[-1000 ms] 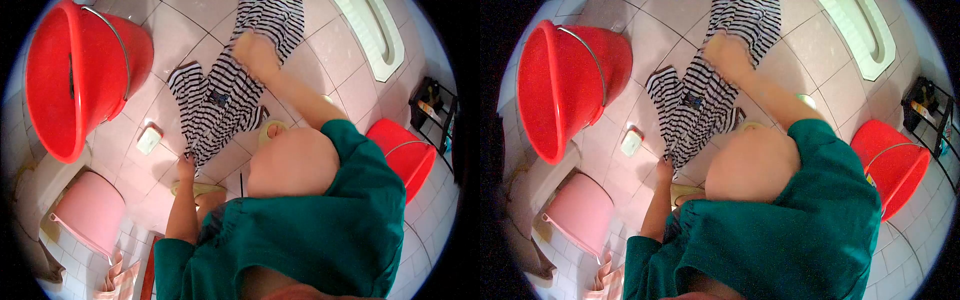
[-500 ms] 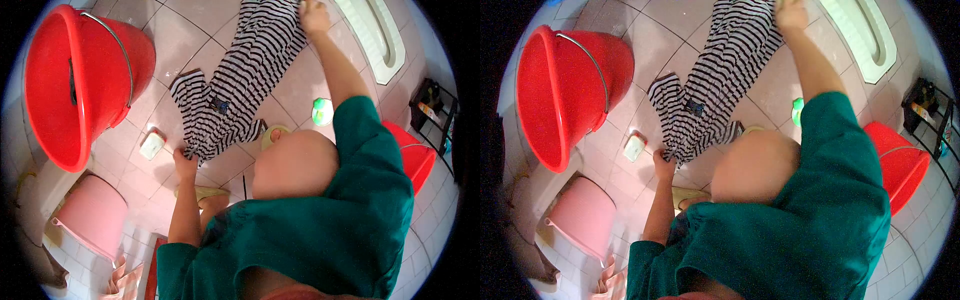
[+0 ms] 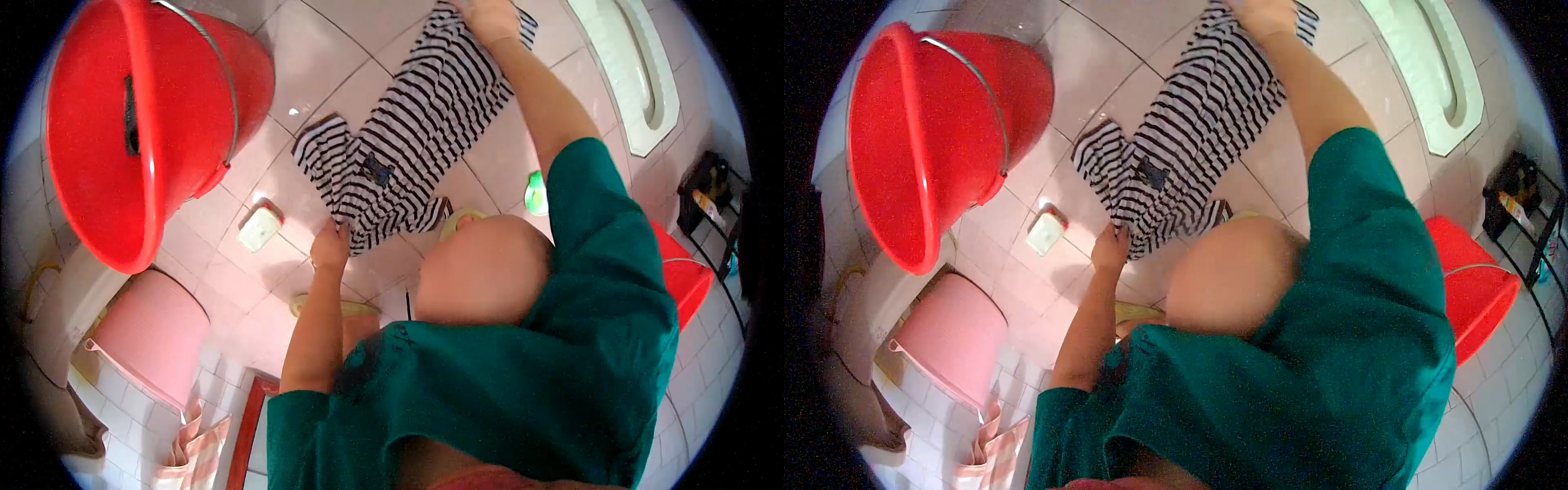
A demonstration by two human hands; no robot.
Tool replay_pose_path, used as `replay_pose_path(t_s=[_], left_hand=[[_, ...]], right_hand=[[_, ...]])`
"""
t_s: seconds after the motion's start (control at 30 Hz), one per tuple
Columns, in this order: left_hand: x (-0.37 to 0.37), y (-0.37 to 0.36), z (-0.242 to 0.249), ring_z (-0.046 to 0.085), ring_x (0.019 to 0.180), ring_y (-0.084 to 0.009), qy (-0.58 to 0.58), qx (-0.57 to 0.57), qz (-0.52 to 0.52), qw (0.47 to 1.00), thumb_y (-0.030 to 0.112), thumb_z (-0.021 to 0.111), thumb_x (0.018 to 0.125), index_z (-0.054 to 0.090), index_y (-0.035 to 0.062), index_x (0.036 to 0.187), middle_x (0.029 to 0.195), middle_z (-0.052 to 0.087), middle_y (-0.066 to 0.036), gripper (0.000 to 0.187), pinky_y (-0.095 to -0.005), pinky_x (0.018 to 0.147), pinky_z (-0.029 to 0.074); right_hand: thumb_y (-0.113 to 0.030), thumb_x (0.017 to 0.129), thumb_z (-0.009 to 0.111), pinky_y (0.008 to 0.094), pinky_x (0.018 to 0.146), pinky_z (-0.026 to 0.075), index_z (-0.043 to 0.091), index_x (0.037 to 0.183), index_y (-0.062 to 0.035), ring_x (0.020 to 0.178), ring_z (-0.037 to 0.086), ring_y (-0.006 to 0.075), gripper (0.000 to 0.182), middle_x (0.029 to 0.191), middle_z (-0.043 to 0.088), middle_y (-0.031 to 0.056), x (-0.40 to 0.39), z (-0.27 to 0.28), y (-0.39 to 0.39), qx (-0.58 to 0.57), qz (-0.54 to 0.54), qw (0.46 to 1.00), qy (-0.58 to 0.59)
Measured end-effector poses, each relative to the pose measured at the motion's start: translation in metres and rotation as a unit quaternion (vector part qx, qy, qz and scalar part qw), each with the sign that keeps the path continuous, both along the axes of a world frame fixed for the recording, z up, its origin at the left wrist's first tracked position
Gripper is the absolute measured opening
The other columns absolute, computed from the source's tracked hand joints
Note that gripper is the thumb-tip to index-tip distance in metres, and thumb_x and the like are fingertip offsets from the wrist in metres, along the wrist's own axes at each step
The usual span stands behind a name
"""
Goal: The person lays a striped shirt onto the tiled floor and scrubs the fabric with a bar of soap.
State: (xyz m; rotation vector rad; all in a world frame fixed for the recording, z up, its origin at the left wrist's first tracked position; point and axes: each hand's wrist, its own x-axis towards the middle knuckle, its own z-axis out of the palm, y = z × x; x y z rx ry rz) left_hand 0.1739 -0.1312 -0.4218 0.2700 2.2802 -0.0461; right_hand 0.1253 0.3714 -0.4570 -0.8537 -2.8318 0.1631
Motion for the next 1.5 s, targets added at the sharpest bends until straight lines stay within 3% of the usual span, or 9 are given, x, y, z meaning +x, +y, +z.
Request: replay_pose_path(t_s=[0.13,0.17,0.33,0.53,0.57,0.67,0.93,1.13,1.5], left_hand=[[-0.003,-0.003,0.000,0.061,0.089,-0.0391,-0.006,0.036,-0.009,0.999,0.042,0.049,0.087,0.055,0.0066,0.110,0.097,0.063,-0.022,0.043,-0.0481,0.076,0.047],[-0.006,-0.001,-0.001,0.061,0.089,-0.0391,-0.004,0.039,-0.007,0.999,0.042,0.049,0.087,0.055,0.0066,0.110,0.097,0.063,-0.022,0.043,-0.0481,0.076,0.047],[-0.006,-0.006,-0.004,0.060,0.092,-0.0391,-0.025,0.070,0.037,0.997,0.043,0.049,0.086,0.056,0.0063,0.109,0.100,0.063,-0.022,0.044,-0.0482,0.079,0.046],[-0.013,0.009,0.003,0.059,0.093,-0.0402,-0.032,0.037,0.031,0.998,0.033,0.053,0.084,0.058,0.0051,0.101,0.097,0.062,-0.024,0.032,-0.0469,0.080,0.046],[-0.013,0.007,-0.005,0.059,0.093,-0.0405,0.000,0.101,0.048,0.994,0.025,0.055,0.082,0.058,0.0053,0.102,0.097,0.062,-0.024,0.028,-0.0460,0.080,0.046],[-0.018,0.025,-0.001,0.062,0.090,-0.0354,0.059,0.286,0.115,0.950,0.005,0.059,0.074,0.058,0.0024,0.105,0.095,0.065,-0.019,0.031,-0.0404,0.079,0.048],[-0.067,0.059,0.087,0.062,0.082,-0.0121,-0.192,0.475,0.519,0.684,-0.005,0.054,0.081,0.061,0.0026,0.108,0.093,0.066,-0.005,0.029,-0.0257,0.074,0.050],[-0.095,0.073,0.180,0.059,0.088,-0.0113,-0.064,0.630,0.318,0.705,-0.006,0.051,0.083,0.057,0.0000,0.113,0.101,0.064,-0.004,0.031,-0.0248,0.080,0.047],[0.032,0.110,0.058,0.052,0.108,-0.0358,-0.154,0.419,-0.237,0.863,0.013,0.068,0.071,0.056,0.0124,0.117,0.119,0.050,-0.020,0.048,-0.0417,0.090,0.044]], right_hand=[[-0.033,0.085,0.050,0.0417,0.093,0.041,0.055,0.116,-0.0104,0.111,0.047,0.0373,0.038,0.123,0.048,0.0225,-0.015,0.018,-0.003,-0.003,-0.098,0.988,-0.117],[-0.021,0.076,0.057,0.0407,0.055,0.047,0.062,0.084,-0.0105,0.066,0.059,0.0283,0.014,0.081,0.060,0.0110,-0.015,-0.008,-0.021,-0.024,-0.050,0.998,0.037],[-0.017,0.074,0.058,0.0381,0.067,0.049,0.062,0.089,-0.0080,0.077,0.061,0.0273,0.018,0.081,0.059,0.0095,0.047,0.017,-0.211,-0.093,0.484,0.860,0.130],[-0.011,0.072,0.057,0.0388,0.060,0.052,0.060,0.096,-0.0099,0.069,0.063,0.0303,0.024,0.080,0.061,0.0142,-0.006,0.012,-0.075,-0.005,0.067,0.997,-0.040],[-0.029,0.083,0.055,0.0426,0.095,0.039,0.054,0.117,-0.0095,0.110,0.047,0.0385,0.040,0.126,0.044,0.0237,0.000,0.017,-0.060,-0.075,-0.007,0.996,0.042],[-0.017,0.077,0.059,0.0423,0.095,0.039,0.054,0.118,-0.0083,0.110,0.046,0.0408,0.042,0.125,0.042,0.0249,-0.006,-0.020,0.003,0.059,0.285,0.956,-0.025],[-0.011,0.075,0.058,0.0440,0.071,0.051,0.053,0.117,-0.0256,0.084,0.060,0.0366,0.044,0.107,0.051,0.0195,0.048,0.013,-0.038,-0.044,0.075,0.991,-0.099],[-0.006,0.071,0.059,0.0416,0.095,0.040,0.054,0.116,-0.0064,0.111,0.045,0.0426,0.045,0.125,0.042,0.0246,-0.011,0.065,-0.008,-0.079,-0.079,0.955,0.275],[-0.022,0.069,0.066,0.0430,0.083,0.047,0.056,0.112,-0.0091,0.099,0.057,0.0356,0.046,0.110,0.056,0.0218,0.128,0.003,0.026,-0.108,-0.242,0.964,0.025]])
